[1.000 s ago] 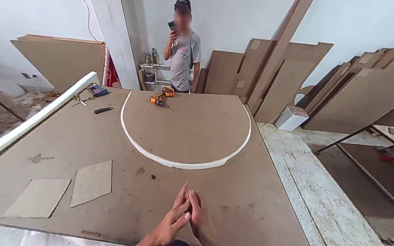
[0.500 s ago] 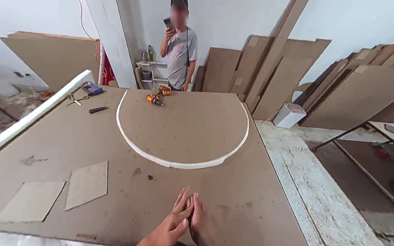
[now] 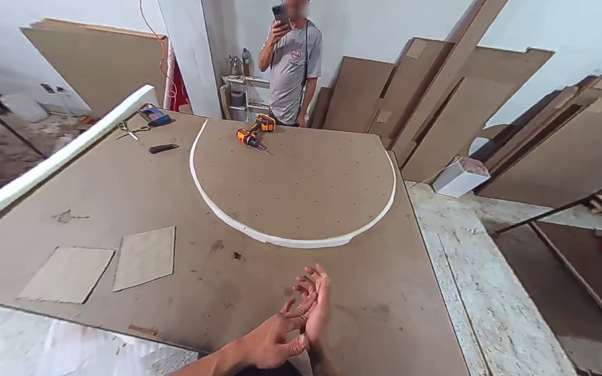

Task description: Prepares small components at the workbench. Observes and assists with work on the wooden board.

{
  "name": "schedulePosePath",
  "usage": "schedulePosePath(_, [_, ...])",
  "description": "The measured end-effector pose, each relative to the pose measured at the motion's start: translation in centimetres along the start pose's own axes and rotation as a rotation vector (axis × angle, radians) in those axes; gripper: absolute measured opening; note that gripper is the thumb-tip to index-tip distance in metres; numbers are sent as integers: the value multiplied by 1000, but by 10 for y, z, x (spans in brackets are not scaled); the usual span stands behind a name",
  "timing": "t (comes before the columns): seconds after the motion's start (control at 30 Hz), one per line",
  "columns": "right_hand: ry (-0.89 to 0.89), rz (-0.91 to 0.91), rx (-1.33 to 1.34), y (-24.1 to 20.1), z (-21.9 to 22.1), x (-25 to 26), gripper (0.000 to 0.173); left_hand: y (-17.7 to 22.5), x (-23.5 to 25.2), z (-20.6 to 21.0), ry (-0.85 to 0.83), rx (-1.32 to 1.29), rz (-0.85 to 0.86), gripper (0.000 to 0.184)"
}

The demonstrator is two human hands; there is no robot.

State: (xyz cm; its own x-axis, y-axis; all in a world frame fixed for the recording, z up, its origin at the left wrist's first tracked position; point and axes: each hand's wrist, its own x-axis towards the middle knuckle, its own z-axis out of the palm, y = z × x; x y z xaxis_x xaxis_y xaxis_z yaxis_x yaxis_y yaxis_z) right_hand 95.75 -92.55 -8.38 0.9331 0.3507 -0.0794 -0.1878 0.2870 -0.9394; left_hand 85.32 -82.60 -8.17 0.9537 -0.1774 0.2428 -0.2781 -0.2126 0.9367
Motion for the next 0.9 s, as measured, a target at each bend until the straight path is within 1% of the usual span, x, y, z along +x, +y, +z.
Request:
schedulePosePath(0.1, [9, -37, 68, -13, -15, 15, 76, 9, 6, -5, -95, -79, 41, 73])
schedulePosePath(0.2, [63, -136, 89, -22, -26, 35, 79, 16, 8, 5, -144, -153, 56, 77])
schedulePosePath(0.23, [35, -180, 89, -26, -25, 39, 85, 19, 11, 9, -157, -145, 67, 81])
schedulePosePath(0.3, [-85, -242, 98, -38, -21, 42, 97, 22, 15, 16, -144, -85, 89, 88])
schedulePosePath(0.33, [-160, -262, 104, -44, -19, 43, 100, 21, 16, 19, -130, -50, 109, 90])
schedulePosePath(0.4, [-273, -295, 119, -53, -15, 44, 100, 19, 19, 24, -77, -12, 148, 92])
schedulePosePath(0.43, [-302, -316, 112, -53, -12, 44, 101, 20, 20, 26, -36, -16, 157, 93])
schedulePosePath(0.5, [-298, -371, 19, -49, -3, 34, 104, 22, 25, 26, 68, -60, 125, 94])
schedulePosePath(0.53, [-265, -369, -48, -49, 8, 22, 108, 25, 28, 22, 131, -99, 84, 94])
schedulePosePath(0.57, [-235, -349, -126, -56, 22, 7, 117, 29, 33, 18, 216, -164, 35, 96])
schedulePosePath(0.6, [-275, -326, -156, -68, 35, -8, 123, 34, 38, 15, 298, -254, 1, 98])
schedulePosePath(0.63, [-332, -320, -199, -76, 45, -19, 124, 36, 42, 10, 374, -353, -18, 100])
schedulePosePath(0.67, [-397, -299, -327, -87, 52, -27, 127, 33, 46, 3, 465, -443, -34, 101])
schedulePosePath(0.7, [-488, -287, -488, -93, 54, -34, 125, 27, 49, -4, 560, -510, -31, 99])
schedulePosePath(0.73, [-570, -296, -608, -83, 52, -40, 120, 21, 53, -16, 650, -535, -14, 97])
schedulePosePath(0.77, [-578, -389, -551, -48, 47, -44, 110, 18, 58, -29, 738, -532, -20, 96])
schedulePosePath(0.8, [-575, -493, -492, -18, 44, -44, 106, 15, 62, -41, 810, -534, -22, 95])
schedulePosePath(0.83, [-609, -553, -472, -4, 42, -40, 105, 11, 65, -51, 862, -542, -9, 93])
schedulePosePath(0.9, [-655, -563, -477, -2, 41, -31, 105, 10, 65, -51, 914, -567, 7, 85])
